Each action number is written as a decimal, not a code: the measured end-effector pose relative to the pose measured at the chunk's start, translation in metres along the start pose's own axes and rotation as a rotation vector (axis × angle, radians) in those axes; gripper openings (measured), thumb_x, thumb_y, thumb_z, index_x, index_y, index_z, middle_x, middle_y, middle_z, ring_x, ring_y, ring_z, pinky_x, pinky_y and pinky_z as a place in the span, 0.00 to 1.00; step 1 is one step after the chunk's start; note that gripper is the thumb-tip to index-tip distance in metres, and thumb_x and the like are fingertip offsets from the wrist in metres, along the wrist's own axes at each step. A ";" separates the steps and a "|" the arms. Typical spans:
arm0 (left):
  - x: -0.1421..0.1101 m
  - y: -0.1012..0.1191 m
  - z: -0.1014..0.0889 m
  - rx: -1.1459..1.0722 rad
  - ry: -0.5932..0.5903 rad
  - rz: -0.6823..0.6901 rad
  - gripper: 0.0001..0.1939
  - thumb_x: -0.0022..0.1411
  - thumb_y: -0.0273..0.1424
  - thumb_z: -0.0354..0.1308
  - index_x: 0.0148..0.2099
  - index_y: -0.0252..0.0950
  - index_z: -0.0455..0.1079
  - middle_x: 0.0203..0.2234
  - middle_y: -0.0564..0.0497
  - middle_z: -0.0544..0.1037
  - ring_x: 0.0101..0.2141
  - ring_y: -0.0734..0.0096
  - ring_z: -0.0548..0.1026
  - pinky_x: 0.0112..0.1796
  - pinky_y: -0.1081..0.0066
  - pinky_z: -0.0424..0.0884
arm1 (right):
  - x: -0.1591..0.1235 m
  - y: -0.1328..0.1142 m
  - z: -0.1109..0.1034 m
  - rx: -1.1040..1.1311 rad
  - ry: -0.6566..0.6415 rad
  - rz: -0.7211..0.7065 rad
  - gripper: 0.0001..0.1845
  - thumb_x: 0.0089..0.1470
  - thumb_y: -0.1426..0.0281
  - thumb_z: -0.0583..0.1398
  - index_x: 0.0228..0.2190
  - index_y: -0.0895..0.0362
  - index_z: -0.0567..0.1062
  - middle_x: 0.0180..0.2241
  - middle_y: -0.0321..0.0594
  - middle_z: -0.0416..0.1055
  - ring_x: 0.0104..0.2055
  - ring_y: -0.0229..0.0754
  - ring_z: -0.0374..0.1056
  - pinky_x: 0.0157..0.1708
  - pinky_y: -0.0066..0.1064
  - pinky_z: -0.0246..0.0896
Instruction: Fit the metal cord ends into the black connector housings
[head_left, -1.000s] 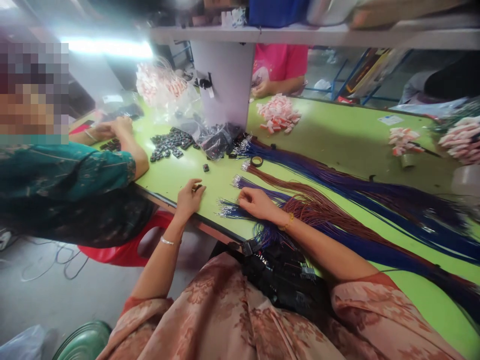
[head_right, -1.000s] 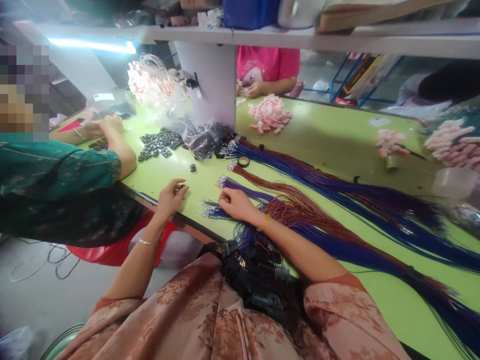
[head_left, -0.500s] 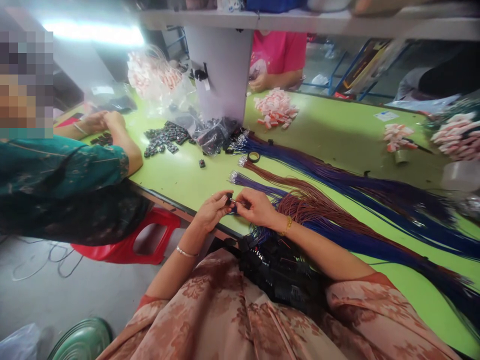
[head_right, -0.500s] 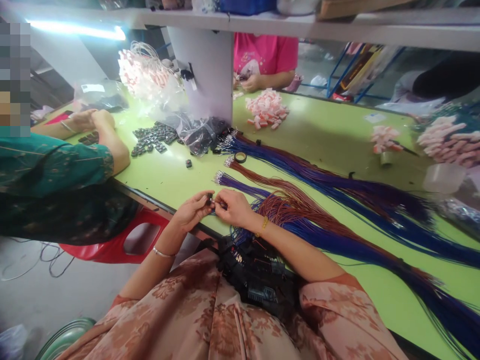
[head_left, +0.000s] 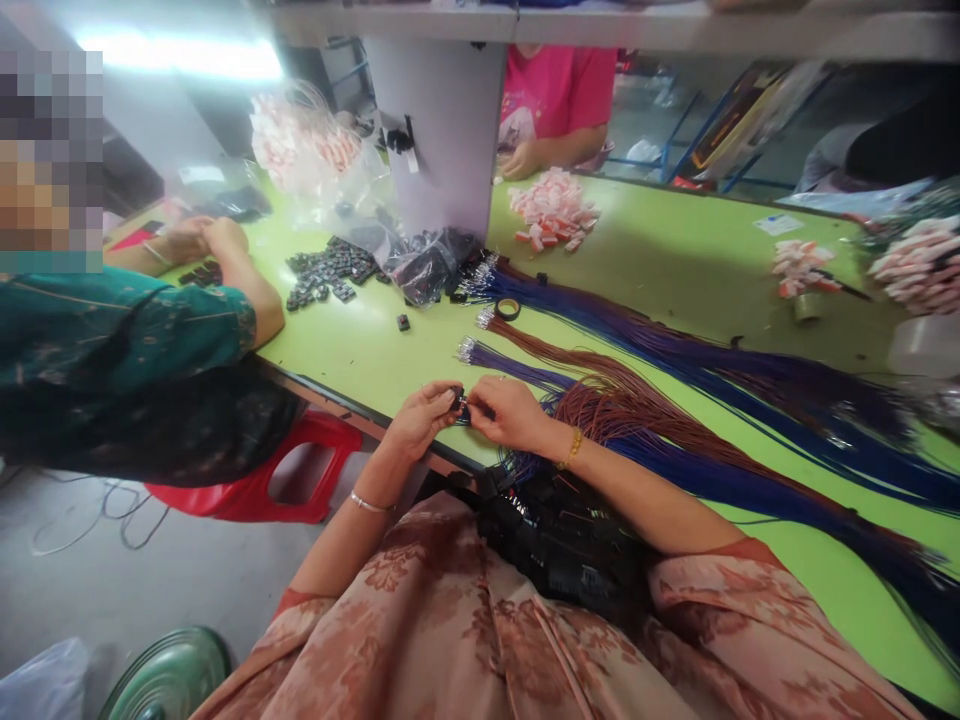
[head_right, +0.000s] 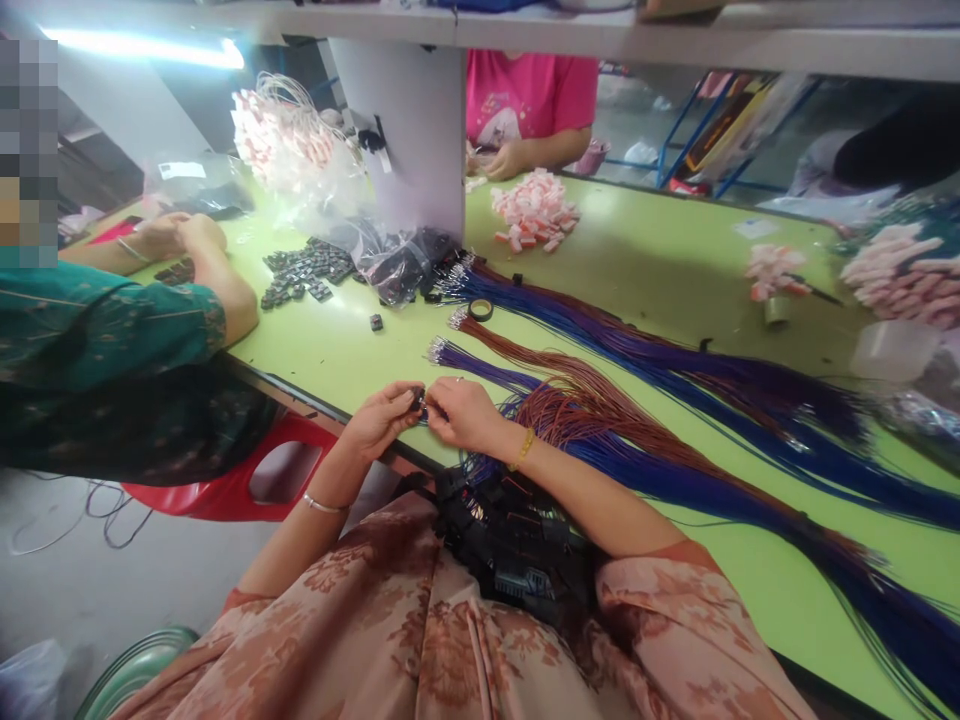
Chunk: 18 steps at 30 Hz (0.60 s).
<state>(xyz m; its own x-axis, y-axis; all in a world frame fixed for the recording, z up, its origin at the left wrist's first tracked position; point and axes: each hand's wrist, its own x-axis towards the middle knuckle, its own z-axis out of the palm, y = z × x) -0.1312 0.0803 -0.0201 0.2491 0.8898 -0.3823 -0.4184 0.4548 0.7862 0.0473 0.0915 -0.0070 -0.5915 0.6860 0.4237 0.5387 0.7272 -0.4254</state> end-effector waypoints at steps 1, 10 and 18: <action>0.000 -0.001 0.001 0.010 0.018 0.012 0.18 0.45 0.31 0.71 0.39 0.31 0.72 0.27 0.51 0.77 0.25 0.79 0.74 0.27 0.79 0.68 | 0.000 0.001 0.002 -0.009 0.003 -0.010 0.03 0.50 0.75 0.54 0.26 0.57 0.67 0.24 0.39 0.65 0.26 0.39 0.56 0.29 0.30 0.47; -0.001 -0.008 0.013 0.012 0.131 0.105 0.21 0.41 0.34 0.72 0.35 0.31 0.69 0.23 0.54 0.75 0.22 0.80 0.72 0.25 0.78 0.65 | 0.000 0.001 0.003 0.078 0.002 0.078 0.04 0.51 0.75 0.54 0.27 0.58 0.68 0.24 0.38 0.67 0.26 0.37 0.58 0.28 0.28 0.49; -0.002 -0.013 0.016 0.148 0.173 0.191 0.21 0.41 0.36 0.71 0.34 0.31 0.68 0.19 0.55 0.74 0.20 0.81 0.69 0.24 0.78 0.63 | 0.000 -0.001 0.009 0.015 -0.057 0.135 0.05 0.50 0.74 0.55 0.26 0.58 0.70 0.24 0.40 0.69 0.26 0.38 0.59 0.28 0.29 0.48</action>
<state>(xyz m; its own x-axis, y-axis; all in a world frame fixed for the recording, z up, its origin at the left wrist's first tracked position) -0.1117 0.0721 -0.0220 0.0198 0.9575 -0.2877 -0.3082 0.2795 0.9093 0.0418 0.0904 -0.0138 -0.5478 0.7745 0.3164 0.6067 0.6281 -0.4873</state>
